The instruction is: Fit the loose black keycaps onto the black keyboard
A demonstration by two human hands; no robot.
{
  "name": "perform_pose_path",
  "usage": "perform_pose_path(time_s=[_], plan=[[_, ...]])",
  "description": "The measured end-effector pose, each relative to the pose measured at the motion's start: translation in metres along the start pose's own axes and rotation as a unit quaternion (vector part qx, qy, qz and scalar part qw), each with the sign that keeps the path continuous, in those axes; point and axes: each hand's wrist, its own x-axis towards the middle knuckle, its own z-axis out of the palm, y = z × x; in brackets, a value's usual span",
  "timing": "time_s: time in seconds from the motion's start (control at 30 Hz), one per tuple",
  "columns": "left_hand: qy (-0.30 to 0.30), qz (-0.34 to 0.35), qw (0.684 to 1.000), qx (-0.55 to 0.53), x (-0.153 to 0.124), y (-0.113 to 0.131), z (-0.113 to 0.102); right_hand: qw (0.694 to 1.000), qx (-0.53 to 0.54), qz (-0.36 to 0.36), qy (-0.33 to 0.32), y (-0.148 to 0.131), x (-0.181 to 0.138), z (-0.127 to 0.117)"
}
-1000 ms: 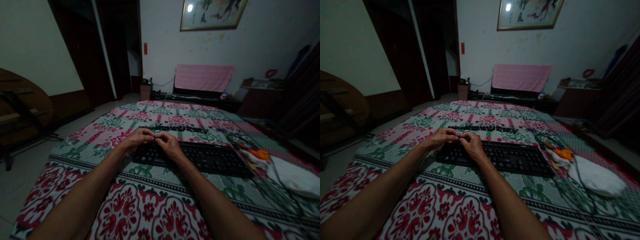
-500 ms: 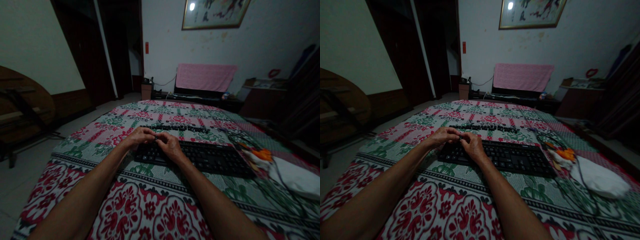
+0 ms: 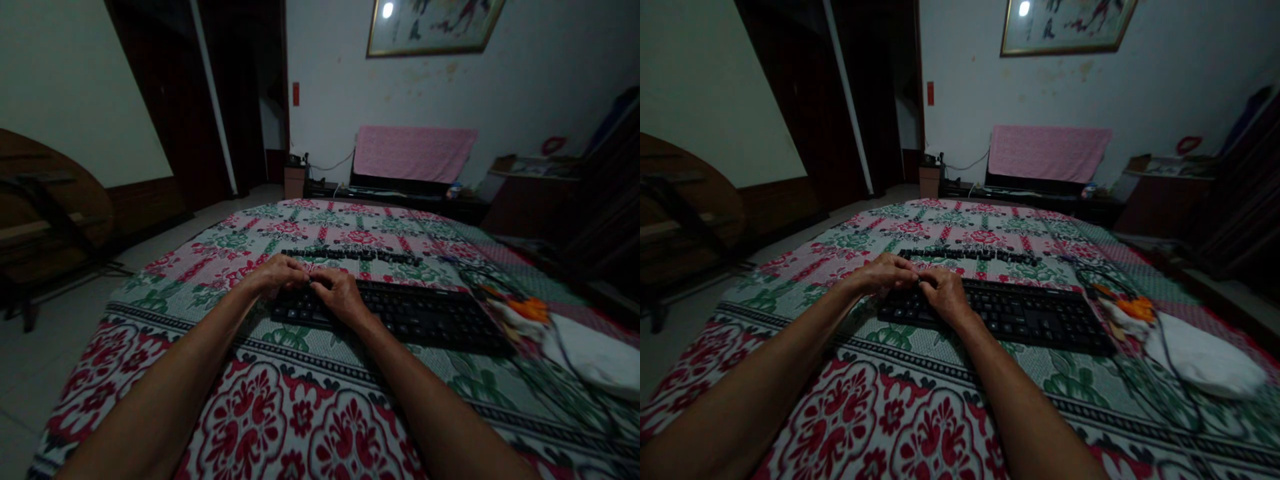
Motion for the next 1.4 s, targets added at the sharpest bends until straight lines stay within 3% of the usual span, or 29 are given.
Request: perform_pose_path(time_s=[0.3,1.4], plan=[[0.019,-0.054,0.996,0.072,-0.002,-0.004,-0.003,0.997,-0.050,-0.034,-0.054,0.005,-0.002,0.003],[-0.005,-0.120,0.980,0.160,-0.002,0.005,0.007,0.992,-0.100,-0.037,-0.074,0.003,-0.002,0.002]])
